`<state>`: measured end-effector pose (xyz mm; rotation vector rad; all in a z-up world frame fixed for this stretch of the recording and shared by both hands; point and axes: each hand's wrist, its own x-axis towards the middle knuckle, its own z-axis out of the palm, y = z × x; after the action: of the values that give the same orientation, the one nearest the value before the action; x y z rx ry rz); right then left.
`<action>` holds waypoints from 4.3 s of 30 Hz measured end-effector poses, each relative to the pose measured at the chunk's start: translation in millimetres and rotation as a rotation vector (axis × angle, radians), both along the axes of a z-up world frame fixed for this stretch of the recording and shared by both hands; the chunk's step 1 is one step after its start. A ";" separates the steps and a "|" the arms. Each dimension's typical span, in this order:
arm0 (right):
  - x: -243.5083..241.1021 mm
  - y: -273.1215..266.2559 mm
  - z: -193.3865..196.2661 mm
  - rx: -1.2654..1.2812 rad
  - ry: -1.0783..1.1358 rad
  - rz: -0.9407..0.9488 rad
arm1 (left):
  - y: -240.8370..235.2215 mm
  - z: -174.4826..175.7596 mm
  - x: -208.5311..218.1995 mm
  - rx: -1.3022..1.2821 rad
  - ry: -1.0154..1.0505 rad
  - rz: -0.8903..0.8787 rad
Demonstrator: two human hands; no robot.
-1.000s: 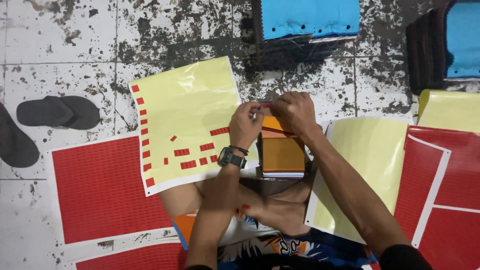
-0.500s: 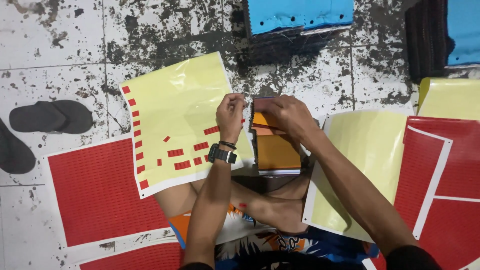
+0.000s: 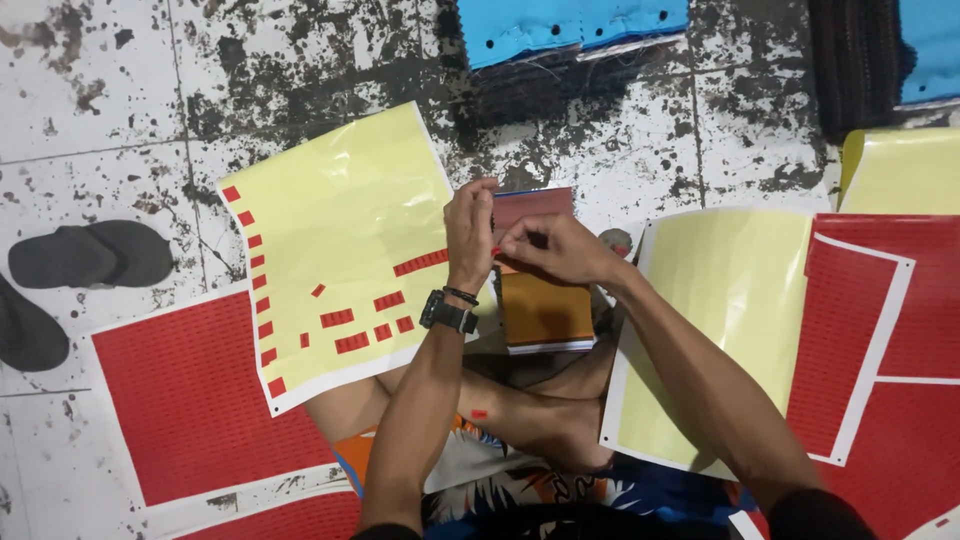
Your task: The person sits on the floor and applies small red rectangular stickers from a sheet onto the edges of a stack of colorful notebooks. They repeatedly peel stickers from a red grid sheet and press them onto the notebook spines.
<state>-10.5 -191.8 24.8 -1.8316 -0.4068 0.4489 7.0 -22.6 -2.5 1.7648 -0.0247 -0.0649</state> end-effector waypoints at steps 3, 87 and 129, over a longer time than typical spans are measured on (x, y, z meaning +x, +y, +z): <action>-1.7 -12.7 -16.4 -0.018 0.056 -0.002 | -2.8 -5.3 -2.2 0.070 0.075 0.197; 32.0 -20.8 -30.1 -0.319 0.009 -0.068 | 2.9 -29.8 -19.7 0.344 0.123 0.164; 23.2 -27.6 -5.6 -0.680 -0.511 0.144 | 9.0 -26.2 -13.9 0.564 -0.140 -0.058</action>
<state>12.6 -219.5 19.2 -2.5987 -0.8091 0.2159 -6.8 -13.6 -28.7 2.3297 -0.1736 0.0119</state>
